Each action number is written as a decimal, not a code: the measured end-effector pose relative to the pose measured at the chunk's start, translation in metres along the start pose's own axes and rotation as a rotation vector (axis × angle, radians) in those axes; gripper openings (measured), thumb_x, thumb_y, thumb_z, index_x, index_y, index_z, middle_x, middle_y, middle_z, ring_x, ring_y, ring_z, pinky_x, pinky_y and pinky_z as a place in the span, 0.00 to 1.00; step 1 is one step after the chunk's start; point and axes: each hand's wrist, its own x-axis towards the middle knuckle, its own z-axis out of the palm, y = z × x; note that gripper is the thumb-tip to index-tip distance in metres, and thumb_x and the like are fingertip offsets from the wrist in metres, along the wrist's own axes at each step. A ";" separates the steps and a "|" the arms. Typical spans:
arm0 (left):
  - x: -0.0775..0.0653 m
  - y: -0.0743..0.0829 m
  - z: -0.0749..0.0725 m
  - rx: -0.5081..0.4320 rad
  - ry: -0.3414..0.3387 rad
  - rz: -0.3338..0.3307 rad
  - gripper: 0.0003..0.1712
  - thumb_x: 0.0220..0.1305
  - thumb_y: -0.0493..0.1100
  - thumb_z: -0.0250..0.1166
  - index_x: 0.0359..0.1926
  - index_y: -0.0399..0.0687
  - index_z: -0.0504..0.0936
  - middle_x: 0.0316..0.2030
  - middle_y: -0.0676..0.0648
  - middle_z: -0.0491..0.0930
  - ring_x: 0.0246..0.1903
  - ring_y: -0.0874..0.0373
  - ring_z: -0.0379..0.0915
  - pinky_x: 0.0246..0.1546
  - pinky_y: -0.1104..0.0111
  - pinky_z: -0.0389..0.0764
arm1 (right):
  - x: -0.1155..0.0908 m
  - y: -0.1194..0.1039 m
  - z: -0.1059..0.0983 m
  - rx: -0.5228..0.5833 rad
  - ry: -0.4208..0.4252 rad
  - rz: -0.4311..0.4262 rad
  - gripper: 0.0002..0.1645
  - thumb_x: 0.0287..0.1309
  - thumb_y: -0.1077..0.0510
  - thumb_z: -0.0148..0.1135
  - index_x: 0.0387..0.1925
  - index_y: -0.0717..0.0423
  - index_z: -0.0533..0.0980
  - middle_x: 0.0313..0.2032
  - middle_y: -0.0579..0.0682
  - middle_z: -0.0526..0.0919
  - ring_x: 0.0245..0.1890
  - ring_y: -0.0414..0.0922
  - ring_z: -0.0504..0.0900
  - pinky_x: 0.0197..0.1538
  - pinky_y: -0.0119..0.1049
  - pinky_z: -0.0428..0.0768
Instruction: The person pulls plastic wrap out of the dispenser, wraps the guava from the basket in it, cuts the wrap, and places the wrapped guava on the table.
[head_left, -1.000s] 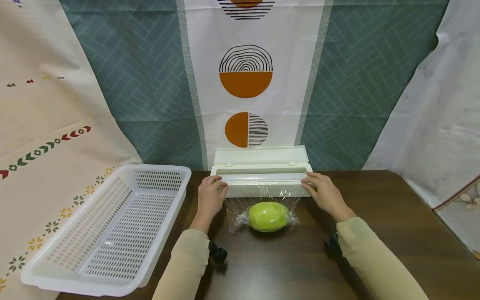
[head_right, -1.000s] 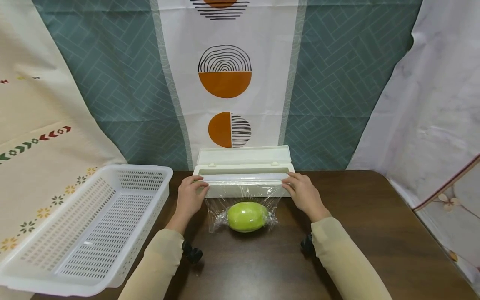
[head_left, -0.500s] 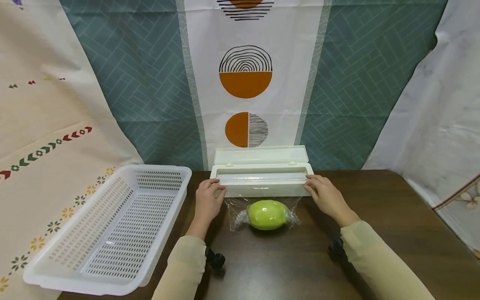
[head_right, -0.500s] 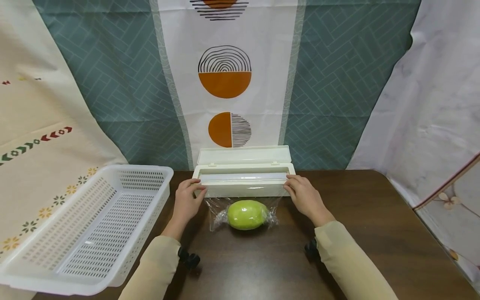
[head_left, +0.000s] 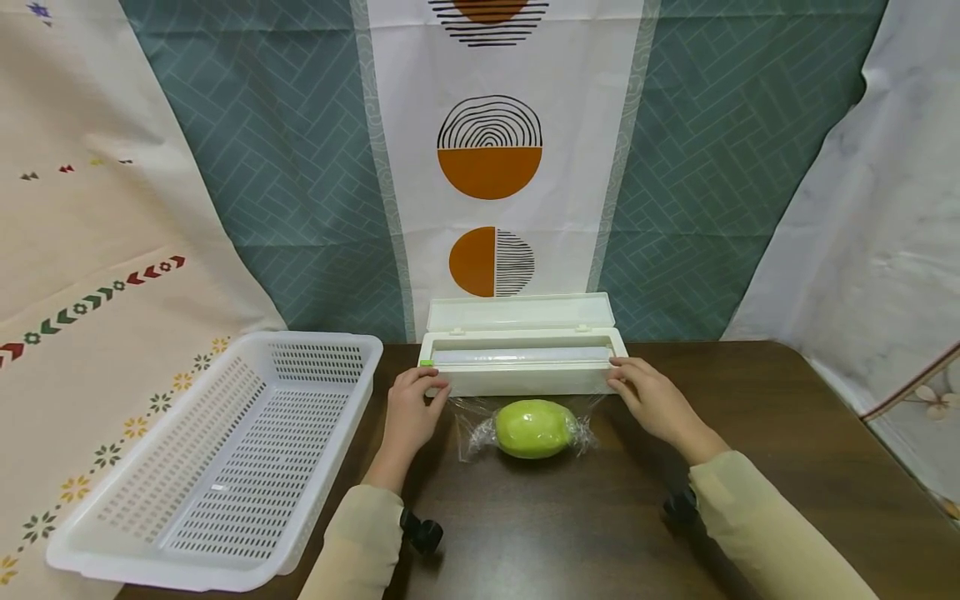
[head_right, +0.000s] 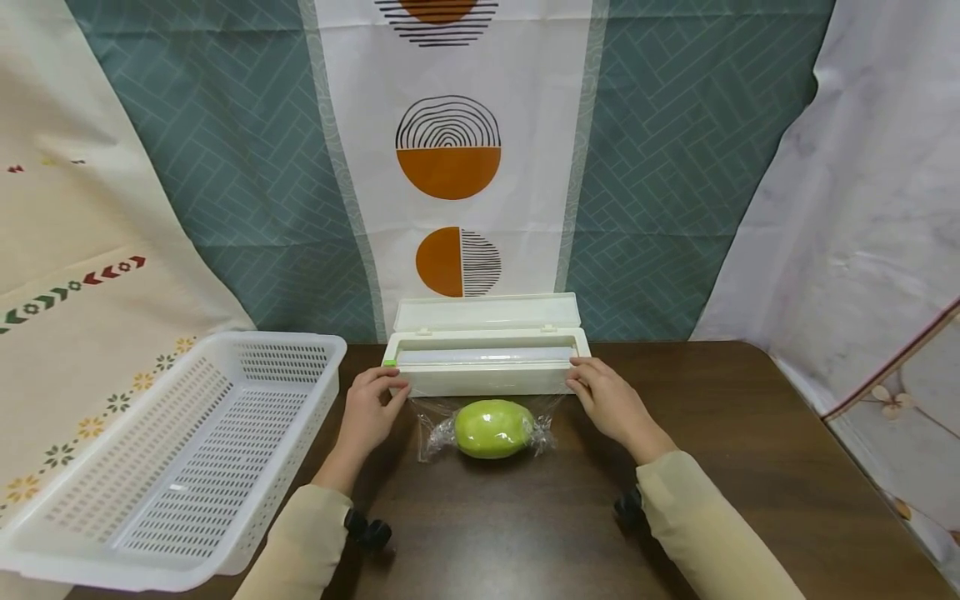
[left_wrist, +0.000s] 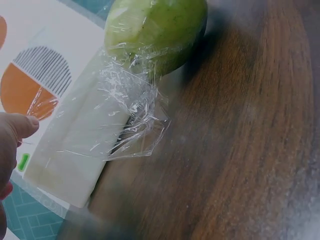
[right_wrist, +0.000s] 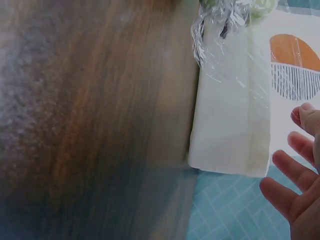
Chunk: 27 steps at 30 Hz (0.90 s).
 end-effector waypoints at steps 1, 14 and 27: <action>-0.001 0.000 -0.001 -0.001 -0.004 -0.002 0.05 0.52 0.37 0.71 0.29 0.39 0.86 0.40 0.43 0.81 0.48 0.44 0.72 0.50 0.46 0.70 | -0.001 0.000 0.000 0.007 0.001 -0.004 0.06 0.63 0.58 0.58 0.36 0.56 0.78 0.54 0.58 0.77 0.55 0.57 0.76 0.53 0.53 0.75; -0.016 0.006 -0.010 -0.058 -0.043 -0.067 0.04 0.52 0.38 0.71 0.29 0.42 0.85 0.41 0.45 0.82 0.47 0.46 0.73 0.49 0.50 0.71 | -0.020 -0.009 -0.006 0.063 -0.012 -0.014 0.05 0.63 0.58 0.58 0.34 0.56 0.78 0.53 0.58 0.78 0.54 0.57 0.77 0.53 0.53 0.76; -0.038 0.012 -0.016 -0.073 -0.066 -0.066 0.04 0.49 0.37 0.73 0.28 0.45 0.85 0.38 0.48 0.82 0.44 0.49 0.75 0.44 0.54 0.73 | -0.046 -0.011 -0.001 0.095 -0.045 0.030 0.05 0.63 0.58 0.58 0.35 0.53 0.79 0.53 0.56 0.79 0.53 0.55 0.78 0.51 0.52 0.77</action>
